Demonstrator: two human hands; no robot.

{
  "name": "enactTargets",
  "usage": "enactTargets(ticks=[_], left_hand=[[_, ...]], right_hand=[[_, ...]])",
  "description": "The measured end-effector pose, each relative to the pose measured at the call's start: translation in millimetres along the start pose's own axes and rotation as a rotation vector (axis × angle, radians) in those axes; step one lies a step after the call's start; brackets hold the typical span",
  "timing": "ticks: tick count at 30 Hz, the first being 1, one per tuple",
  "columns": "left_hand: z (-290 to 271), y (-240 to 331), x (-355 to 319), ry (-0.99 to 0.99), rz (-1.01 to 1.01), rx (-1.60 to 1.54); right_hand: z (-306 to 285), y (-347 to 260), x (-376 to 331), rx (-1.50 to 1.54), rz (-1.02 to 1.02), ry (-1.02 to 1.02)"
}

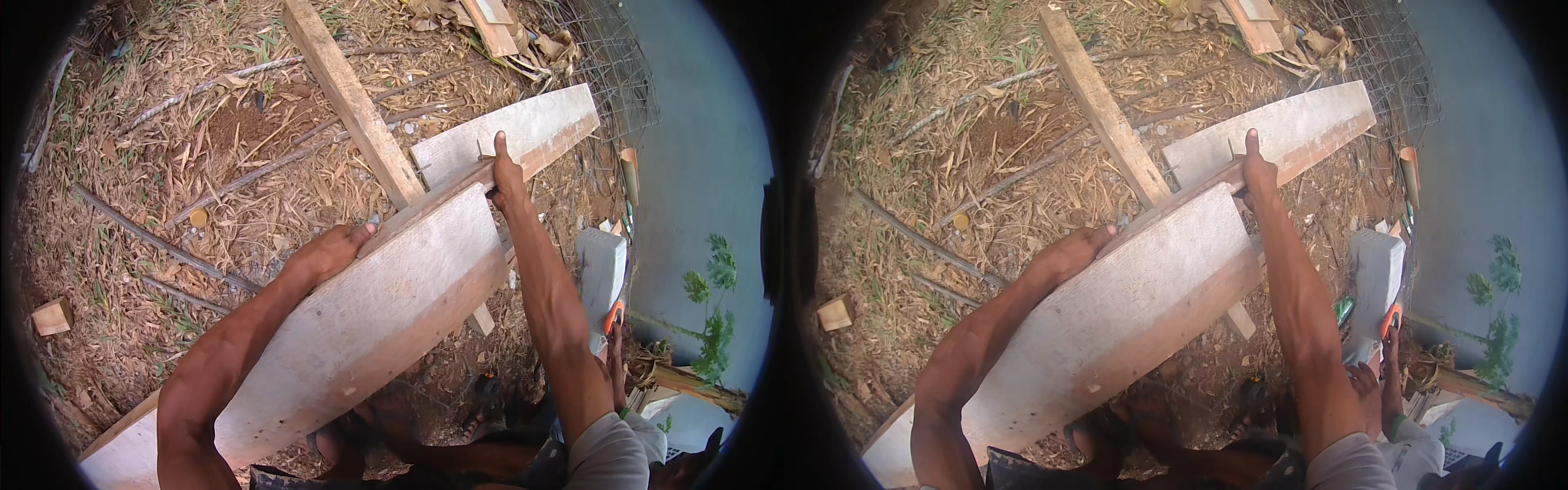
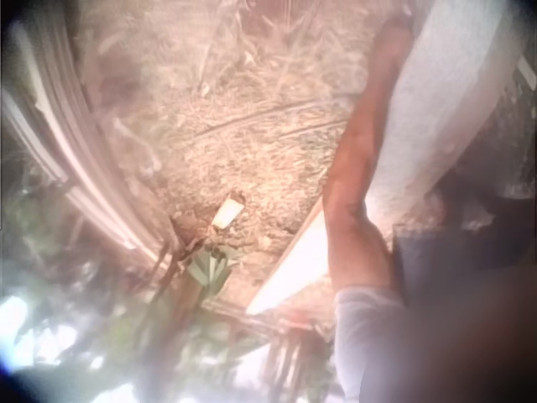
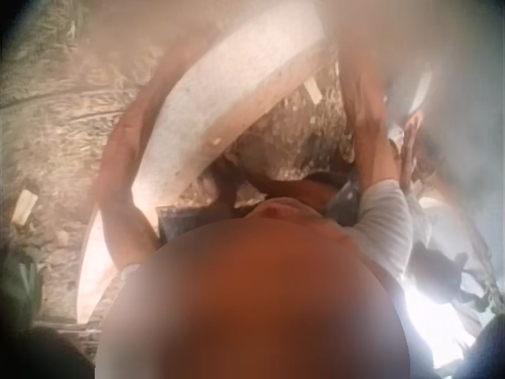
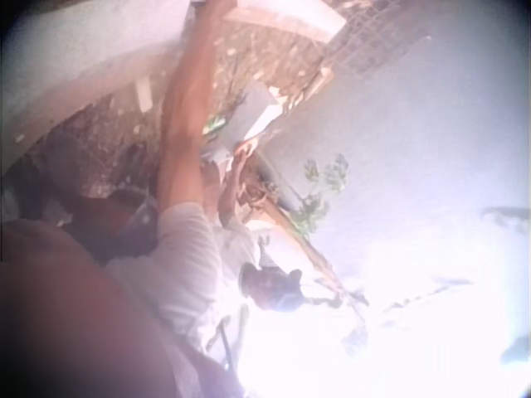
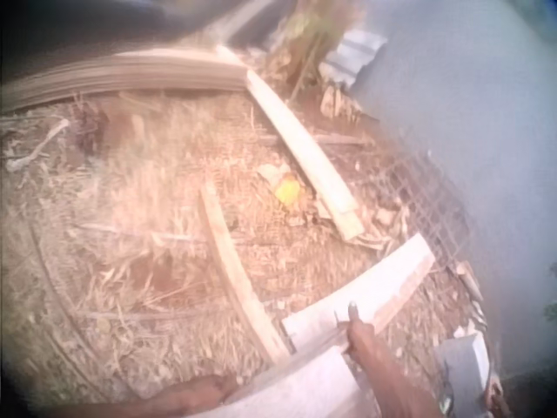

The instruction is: The person assembles wooden planks by hammering nails into them. They position smaller pieces against a long plank, use a hammer to drive nails, and adjust the wood as needed.

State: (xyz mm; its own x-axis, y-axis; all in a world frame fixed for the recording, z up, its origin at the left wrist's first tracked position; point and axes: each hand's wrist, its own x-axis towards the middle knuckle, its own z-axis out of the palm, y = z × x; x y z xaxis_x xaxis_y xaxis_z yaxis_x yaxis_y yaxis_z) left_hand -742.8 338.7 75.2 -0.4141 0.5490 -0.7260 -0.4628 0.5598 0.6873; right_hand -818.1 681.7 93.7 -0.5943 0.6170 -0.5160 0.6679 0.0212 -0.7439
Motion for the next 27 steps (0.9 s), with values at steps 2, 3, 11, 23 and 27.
enactTargets(ticks=[2, 3, 11, 23, 27], left_hand=[[-2, 2, -3, -0.003, 0.021, 0.004], [-2, 3, -4, -0.006, 0.020, 0.002], [-1, -13, 13, -0.065, 0.086, -0.038], [-51, -57, -130, 0.898, 0.617, -0.107], [-50, -186, -320, 1.818, 0.508, -0.115]], right_hand=[[1, 0, -2, -0.019, -0.036, 0.000], [1, -1, -4, -0.018, -0.053, 0.005], [-8, 9, -8, 0.016, -0.088, -0.012], [-32, -12, 1, -0.496, -0.739, 0.067], [-47, -39, 57, -0.689, -0.925, -0.058]])
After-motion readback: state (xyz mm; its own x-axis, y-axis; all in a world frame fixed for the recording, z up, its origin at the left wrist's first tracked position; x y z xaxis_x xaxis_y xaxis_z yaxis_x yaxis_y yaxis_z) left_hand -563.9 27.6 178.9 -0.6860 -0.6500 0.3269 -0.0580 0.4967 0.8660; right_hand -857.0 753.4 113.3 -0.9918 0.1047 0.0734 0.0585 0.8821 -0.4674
